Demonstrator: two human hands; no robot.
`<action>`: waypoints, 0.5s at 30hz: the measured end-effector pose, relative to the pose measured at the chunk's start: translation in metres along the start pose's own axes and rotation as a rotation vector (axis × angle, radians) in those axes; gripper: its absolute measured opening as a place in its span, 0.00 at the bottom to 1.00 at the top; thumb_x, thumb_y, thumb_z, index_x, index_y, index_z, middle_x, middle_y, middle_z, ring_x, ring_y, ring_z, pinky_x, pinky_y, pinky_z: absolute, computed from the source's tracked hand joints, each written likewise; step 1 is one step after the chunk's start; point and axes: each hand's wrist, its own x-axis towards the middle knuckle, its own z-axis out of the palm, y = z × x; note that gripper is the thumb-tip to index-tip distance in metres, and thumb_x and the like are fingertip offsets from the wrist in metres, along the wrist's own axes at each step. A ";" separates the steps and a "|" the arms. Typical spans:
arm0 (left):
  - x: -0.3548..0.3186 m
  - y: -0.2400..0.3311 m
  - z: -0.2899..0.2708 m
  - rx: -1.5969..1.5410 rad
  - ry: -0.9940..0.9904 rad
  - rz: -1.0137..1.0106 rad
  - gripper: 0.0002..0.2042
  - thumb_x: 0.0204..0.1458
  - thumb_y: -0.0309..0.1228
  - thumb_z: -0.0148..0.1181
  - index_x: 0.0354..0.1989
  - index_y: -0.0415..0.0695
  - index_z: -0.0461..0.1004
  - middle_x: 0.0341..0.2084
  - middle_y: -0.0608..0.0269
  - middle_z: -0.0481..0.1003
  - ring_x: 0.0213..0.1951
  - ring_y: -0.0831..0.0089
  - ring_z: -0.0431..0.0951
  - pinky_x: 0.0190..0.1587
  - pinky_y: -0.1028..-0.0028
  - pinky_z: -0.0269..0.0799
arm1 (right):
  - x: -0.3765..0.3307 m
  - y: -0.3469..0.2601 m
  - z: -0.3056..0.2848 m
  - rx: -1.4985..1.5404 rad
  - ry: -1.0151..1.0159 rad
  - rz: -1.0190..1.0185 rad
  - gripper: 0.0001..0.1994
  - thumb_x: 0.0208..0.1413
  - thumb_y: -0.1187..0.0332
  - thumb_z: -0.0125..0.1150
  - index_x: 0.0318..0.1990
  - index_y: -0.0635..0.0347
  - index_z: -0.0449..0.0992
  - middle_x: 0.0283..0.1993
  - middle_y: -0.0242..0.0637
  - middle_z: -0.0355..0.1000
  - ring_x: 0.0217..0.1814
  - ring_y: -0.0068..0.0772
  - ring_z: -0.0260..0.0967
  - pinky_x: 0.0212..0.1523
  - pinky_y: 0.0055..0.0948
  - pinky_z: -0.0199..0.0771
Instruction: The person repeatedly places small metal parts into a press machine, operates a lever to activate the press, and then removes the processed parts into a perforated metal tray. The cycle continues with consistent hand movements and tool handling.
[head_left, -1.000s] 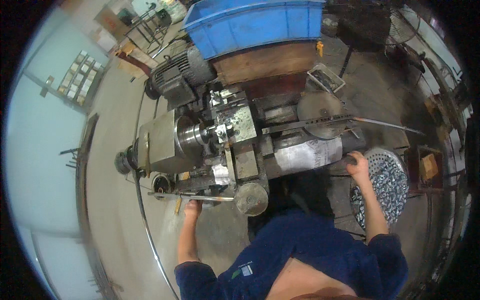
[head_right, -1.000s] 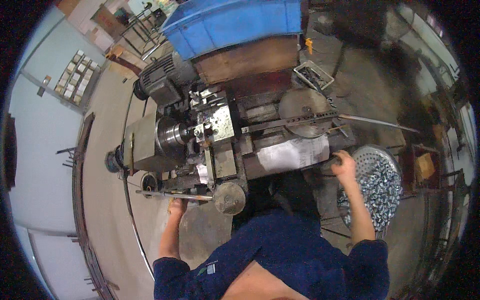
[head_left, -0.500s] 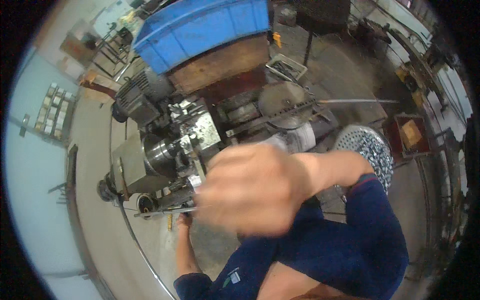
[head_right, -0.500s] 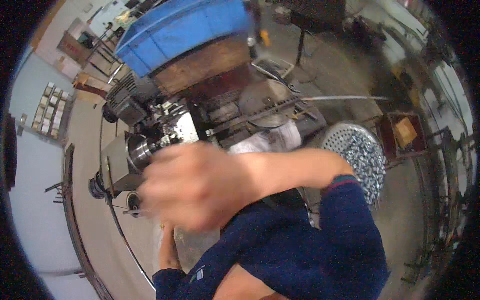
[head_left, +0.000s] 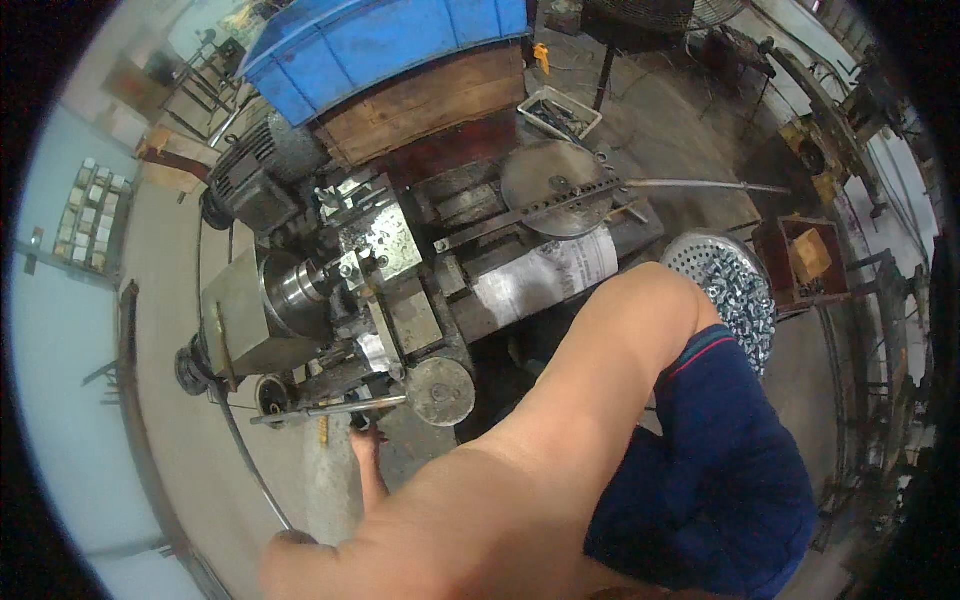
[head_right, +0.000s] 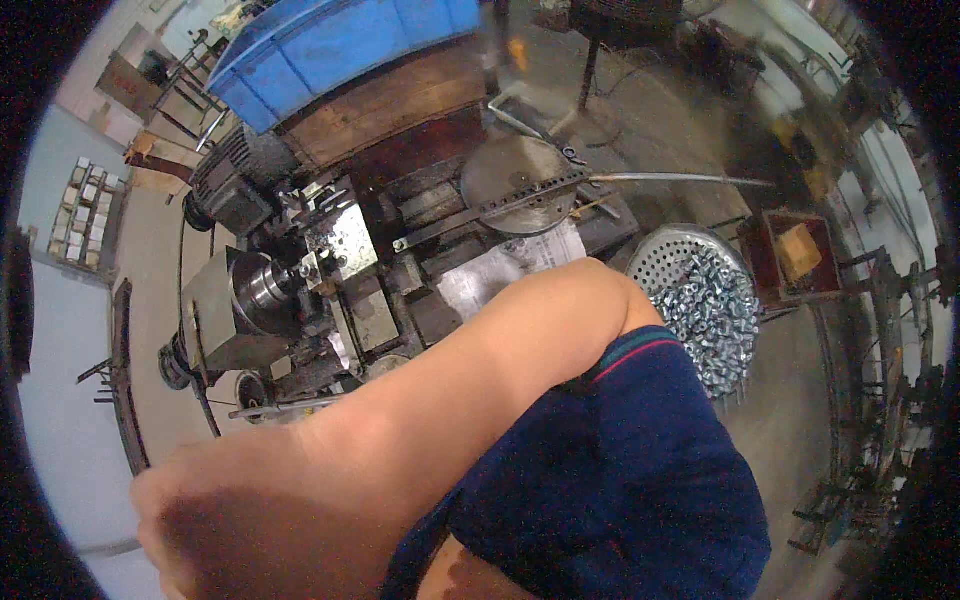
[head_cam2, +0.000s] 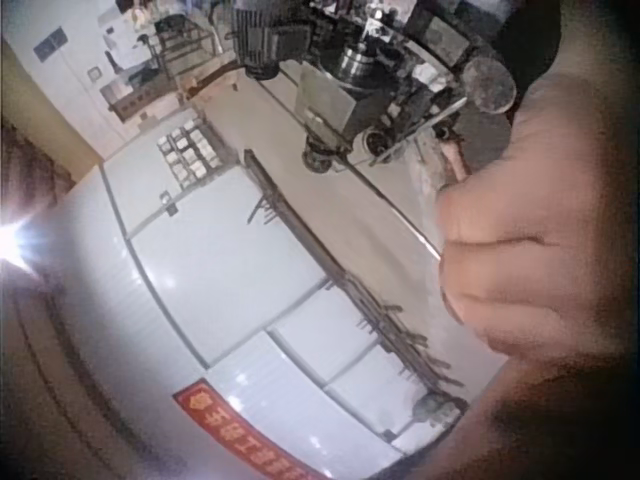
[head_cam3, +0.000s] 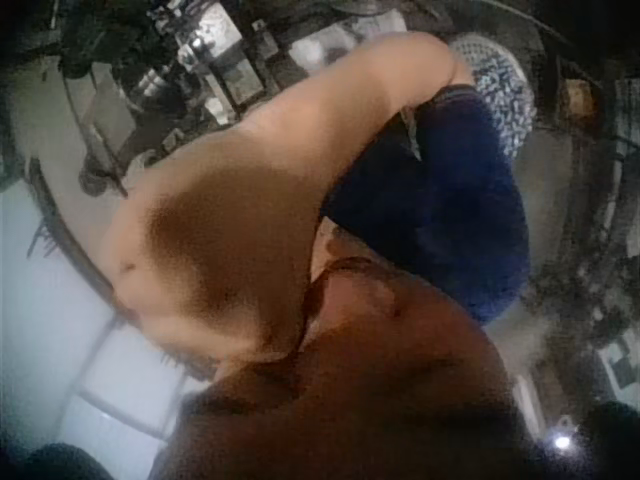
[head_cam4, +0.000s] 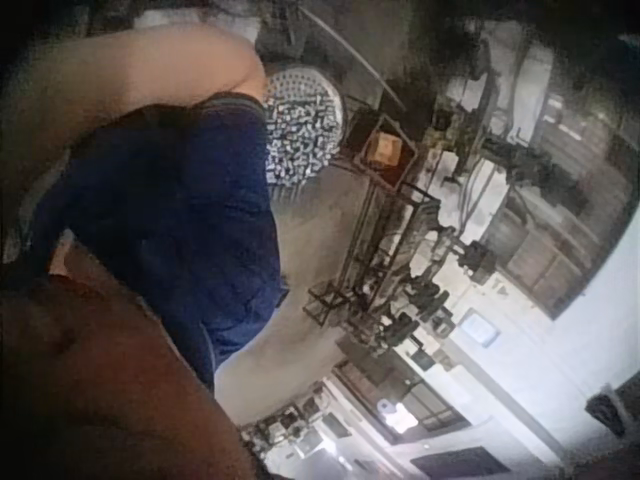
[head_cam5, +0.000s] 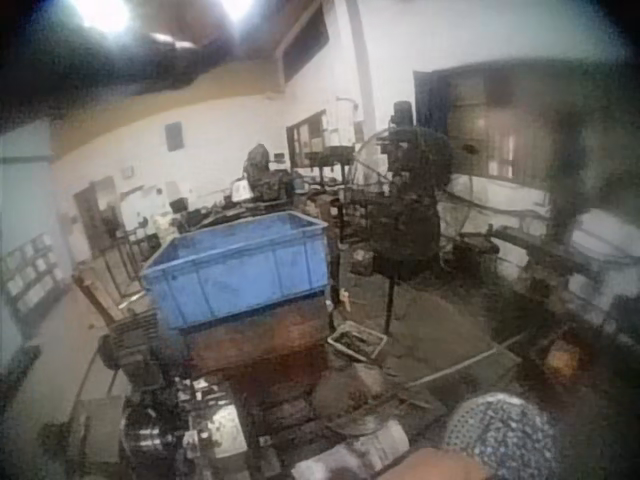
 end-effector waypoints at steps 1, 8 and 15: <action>0.000 0.005 -0.001 -0.004 -0.025 0.001 0.18 0.47 0.25 0.52 0.46 0.34 0.58 0.16 0.54 0.71 0.16 0.69 0.72 0.15 0.70 0.70 | 0.006 -0.006 -0.006 0.199 0.010 0.122 0.08 0.30 0.70 0.53 0.10 0.55 0.61 0.15 0.26 0.56 0.17 0.23 0.54 0.16 0.23 0.53; 0.009 -0.025 -0.040 -0.043 -0.158 0.008 0.21 0.47 0.23 0.51 0.51 0.31 0.59 0.18 0.54 0.71 0.17 0.70 0.73 0.17 0.73 0.71 | -0.020 -0.026 -0.002 1.324 0.207 0.371 0.14 0.43 0.66 0.56 0.36 0.64 0.66 0.33 0.40 0.61 0.33 0.33 0.63 0.30 0.29 0.66; -0.032 0.006 -0.104 0.044 -0.069 0.061 0.22 0.48 0.27 0.54 0.52 0.32 0.60 0.24 0.54 0.72 0.23 0.71 0.73 0.23 0.75 0.71 | -0.025 -0.031 0.012 1.571 0.120 0.392 0.16 0.40 0.61 0.55 0.33 0.60 0.62 0.35 0.40 0.60 0.36 0.34 0.61 0.30 0.29 0.61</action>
